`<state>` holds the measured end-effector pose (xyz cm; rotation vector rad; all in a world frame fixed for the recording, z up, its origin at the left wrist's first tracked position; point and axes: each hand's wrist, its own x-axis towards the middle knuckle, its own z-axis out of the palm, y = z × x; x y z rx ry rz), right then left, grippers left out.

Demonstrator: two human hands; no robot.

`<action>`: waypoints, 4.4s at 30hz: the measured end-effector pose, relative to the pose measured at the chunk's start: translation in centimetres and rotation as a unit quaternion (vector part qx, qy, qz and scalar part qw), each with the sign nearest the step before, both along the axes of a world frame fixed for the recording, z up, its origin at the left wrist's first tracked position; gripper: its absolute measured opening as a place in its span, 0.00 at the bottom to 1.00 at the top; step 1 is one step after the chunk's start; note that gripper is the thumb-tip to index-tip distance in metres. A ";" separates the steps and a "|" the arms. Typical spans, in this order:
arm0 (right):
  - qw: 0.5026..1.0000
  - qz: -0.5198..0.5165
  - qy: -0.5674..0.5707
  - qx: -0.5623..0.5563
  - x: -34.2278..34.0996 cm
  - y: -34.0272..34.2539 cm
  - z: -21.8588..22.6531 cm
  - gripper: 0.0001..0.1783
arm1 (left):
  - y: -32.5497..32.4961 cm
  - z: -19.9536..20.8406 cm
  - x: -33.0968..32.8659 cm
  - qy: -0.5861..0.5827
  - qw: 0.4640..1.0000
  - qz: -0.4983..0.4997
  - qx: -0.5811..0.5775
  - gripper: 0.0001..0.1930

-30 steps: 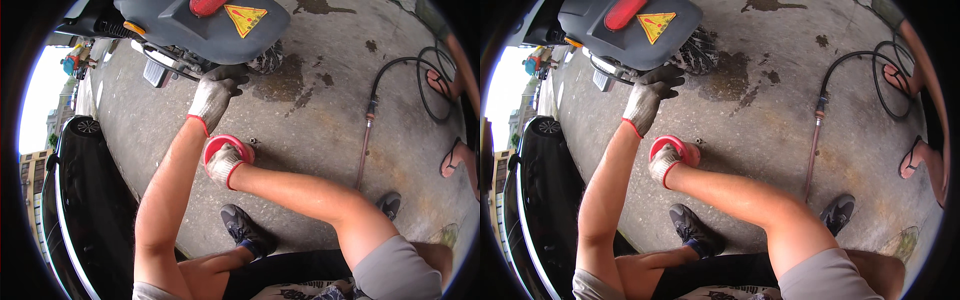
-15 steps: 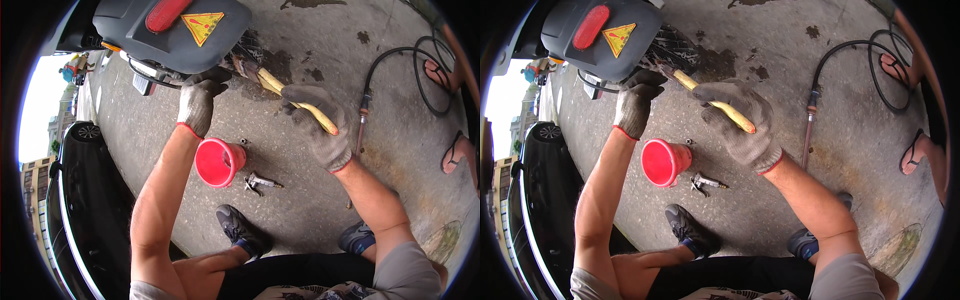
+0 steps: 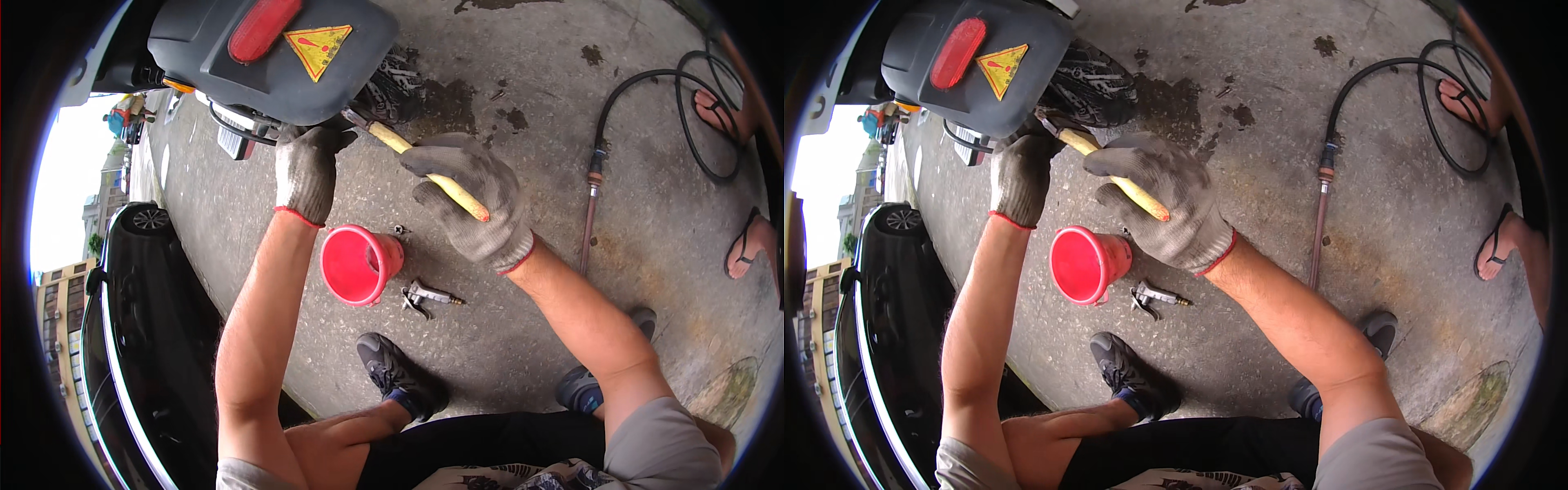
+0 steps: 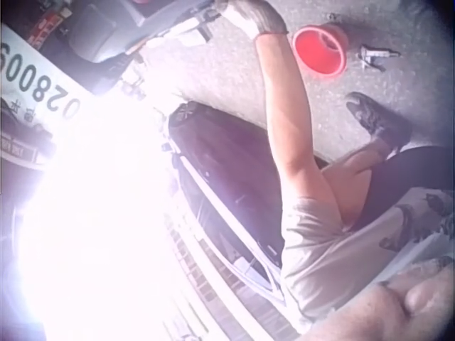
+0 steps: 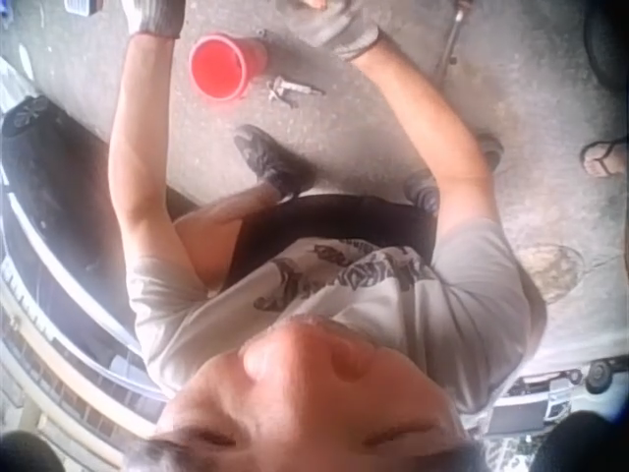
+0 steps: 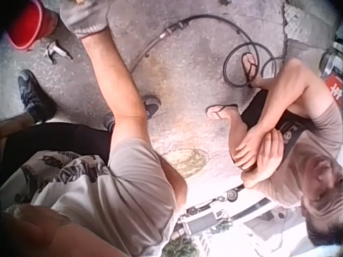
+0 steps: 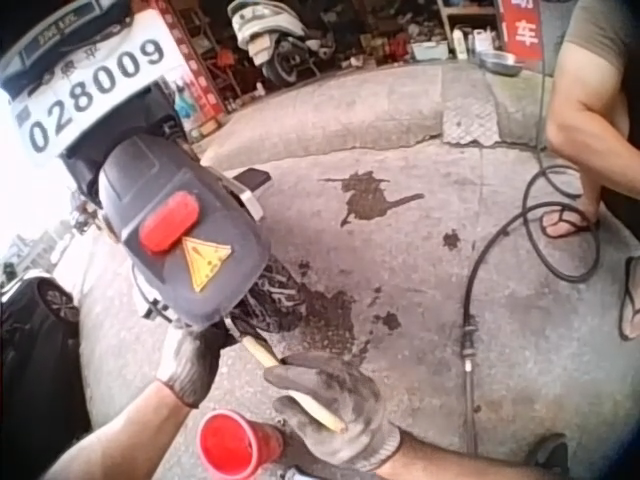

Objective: Cleaning and repairing the rear wheel and motor hub of an electric motorcycle.

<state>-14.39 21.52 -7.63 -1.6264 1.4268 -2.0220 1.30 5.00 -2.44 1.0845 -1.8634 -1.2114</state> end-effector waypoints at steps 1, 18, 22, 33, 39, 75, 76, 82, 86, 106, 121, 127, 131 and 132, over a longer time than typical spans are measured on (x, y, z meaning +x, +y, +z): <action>0.999 -0.006 0.030 -0.025 -0.1 -0.1 0.7 0.20 | 0.0 0.0 0.0 0.002 0.999 -0.025 -0.020 0.10; 0.822 0.186 -0.538 0.017 -4.7 -0.3 2.9 0.14 | 1.2 -0.5 -0.8 -0.076 0.989 -0.037 0.118 0.18; 0.873 0.141 -0.466 -0.019 -3.3 -0.8 0.4 0.11 | 1.5 -0.5 -1.2 -0.054 0.991 -0.045 0.117 0.18; 0.819 0.080 -0.552 0.133 -8.2 -4.6 -3.9 0.15 | 0.7 -0.7 -0.7 -0.037 0.989 -0.033 0.138 0.19; 0.842 0.156 -0.513 0.061 -11.7 -7.9 2.8 0.16 | 1.0 -0.6 -1.1 -0.036 0.990 -0.027 0.136 0.18; 0.875 0.105 -0.468 0.062 -3.6 0.5 1.8 0.11 | 1.5 -0.2 -1.3 -0.044 0.995 -0.021 0.090 0.15; 0.899 0.163 -0.406 0.029 -3.3 0.8 2.9 0.11 | 1.6 0.0 -1.3 -0.063 0.996 -0.027 0.064 0.14; 0.999 0.000 -0.017 -0.050 -3.2 0.0 0.2 0.15 | 1.3 1.0 -1.0 -0.043 0.998 -0.004 0.045 0.13; 0.999 -0.036 0.022 -0.013 -3.3 0.8 -1.5 0.16 | 0.9 1.3 -1.5 -0.047 0.999 0.004 0.022 0.10; 0.876 0.255 0.268 0.310 6.8 -1.5 1.6 0.15 | 0.0 2.7 -0.8 -0.032 0.998 0.019 0.052 0.10; 0.678 0.324 0.566 0.338 19.9 -4.9 -2.5 0.14 | 0.2 1.7 -0.1 -0.007 0.978 -0.052 0.200 0.17; 0.865 0.335 -0.215 0.306 4.5 -0.4 -2.9 0.12 | 0.0 0.9 -0.2 -0.093 0.982 -0.101 0.127 0.18; 0.789 0.141 -0.470 0.369 -4.6 -0.2 -7.6 0.14 | 0.3 0.5 -1.1 -0.125 0.985 -0.114 0.044 0.16; 0.794 0.091 -0.488 0.351 -5.7 -0.7 -8.1 0.15 | 0.4 0.2 -1.0 -0.159 0.979 -0.130 -0.007 0.16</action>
